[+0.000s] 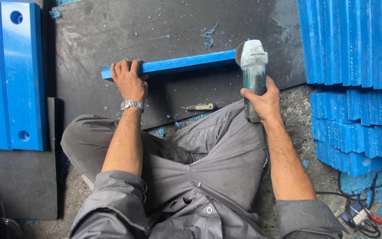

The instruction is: Sanding and finishing the edges of blue plastic blocks using an angle grinder and a small hand tool.

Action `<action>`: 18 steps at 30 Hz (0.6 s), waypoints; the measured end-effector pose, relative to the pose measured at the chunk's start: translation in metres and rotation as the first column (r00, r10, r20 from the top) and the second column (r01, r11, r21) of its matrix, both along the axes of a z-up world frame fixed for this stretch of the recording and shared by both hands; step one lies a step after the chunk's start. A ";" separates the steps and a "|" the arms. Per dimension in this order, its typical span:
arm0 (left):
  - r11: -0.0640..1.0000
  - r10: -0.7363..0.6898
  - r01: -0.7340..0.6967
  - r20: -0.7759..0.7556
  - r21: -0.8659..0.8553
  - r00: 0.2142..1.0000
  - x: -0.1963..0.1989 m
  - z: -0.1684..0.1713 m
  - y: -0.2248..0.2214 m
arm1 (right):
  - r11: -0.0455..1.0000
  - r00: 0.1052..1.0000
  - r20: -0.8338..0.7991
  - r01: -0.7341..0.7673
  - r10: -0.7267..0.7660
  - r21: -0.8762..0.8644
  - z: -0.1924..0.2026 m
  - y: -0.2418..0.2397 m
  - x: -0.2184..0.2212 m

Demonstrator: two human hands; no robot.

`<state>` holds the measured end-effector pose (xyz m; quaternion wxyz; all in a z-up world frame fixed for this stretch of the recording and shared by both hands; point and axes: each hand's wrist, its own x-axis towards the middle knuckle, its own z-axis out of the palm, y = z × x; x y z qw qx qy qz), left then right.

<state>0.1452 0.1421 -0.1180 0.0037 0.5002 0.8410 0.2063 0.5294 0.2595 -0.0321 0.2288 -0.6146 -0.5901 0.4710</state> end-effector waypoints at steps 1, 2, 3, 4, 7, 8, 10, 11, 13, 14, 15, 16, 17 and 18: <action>1.000 0.002 -0.002 0.000 0.000 1.000 0.000 0.001 -0.001 | 1.000 1.000 0.000 -0.002 0.002 0.000 0.000 -0.005 -0.008; 1.000 -0.002 0.002 0.002 -0.003 1.000 0.000 0.002 -0.001 | 0.999 0.999 0.026 -0.044 0.043 0.032 -0.001 -0.010 -0.015; 1.000 -0.010 0.010 0.005 -0.005 1.000 0.000 0.002 0.000 | 0.995 0.995 0.053 -0.082 0.079 0.063 -0.001 -0.015 -0.021; 1.000 -0.011 0.011 0.005 -0.006 1.000 -0.001 0.001 -0.002 | 0.995 0.996 0.054 -0.081 0.077 0.063 -0.004 -0.021 -0.030; 1.000 -0.016 0.016 0.018 0.005 1.000 -0.001 -0.001 -0.002 | 0.977 0.984 -0.008 -0.174 0.176 0.121 -0.007 -0.033 -0.050; 1.000 -0.024 0.024 0.009 0.004 1.000 -0.001 0.001 -0.004 | 0.972 0.973 -0.063 -0.216 0.222 0.094 -0.007 -0.036 -0.054; 0.999 -0.036 0.036 -0.002 0.009 0.999 -0.003 -0.001 -0.003 | 0.964 0.958 -0.119 -0.254 0.262 0.076 -0.007 -0.037 -0.058; 0.999 -0.033 0.033 -0.008 0.022 0.999 -0.003 -0.005 -0.003 | 0.966 0.959 -0.122 -0.251 0.257 0.066 -0.007 -0.036 -0.057; 0.999 -0.026 0.026 -0.012 0.037 1.000 -0.002 -0.003 0.000 | 0.966 0.959 -0.123 -0.252 0.257 0.058 -0.004 -0.029 -0.048; 0.999 -0.024 0.023 0.006 0.023 1.000 0.000 0.002 0.002 | 0.992 0.991 -0.044 -0.129 0.128 -0.011 0.000 -0.023 -0.040; 1.000 -0.015 0.015 0.021 0.001 1.000 0.001 0.008 -0.002 | 0.997 0.999 0.041 -0.004 0.007 -0.076 0.002 -0.020 -0.034; 1.000 -0.005 0.005 0.020 -0.004 1.000 0.001 0.008 -0.005 | 0.997 0.999 0.040 -0.014 0.017 -0.081 0.004 -0.018 -0.029; 1.000 -0.002 0.003 0.024 -0.009 1.000 0.001 0.008 -0.003 | 0.995 0.997 0.055 0.052 -0.047 -0.089 0.006 -0.014 -0.022; 1.000 0.001 0.000 0.028 -0.015 1.000 0.002 0.009 -0.001 | 0.988 0.991 0.071 0.119 -0.112 -0.096 0.009 -0.010 -0.016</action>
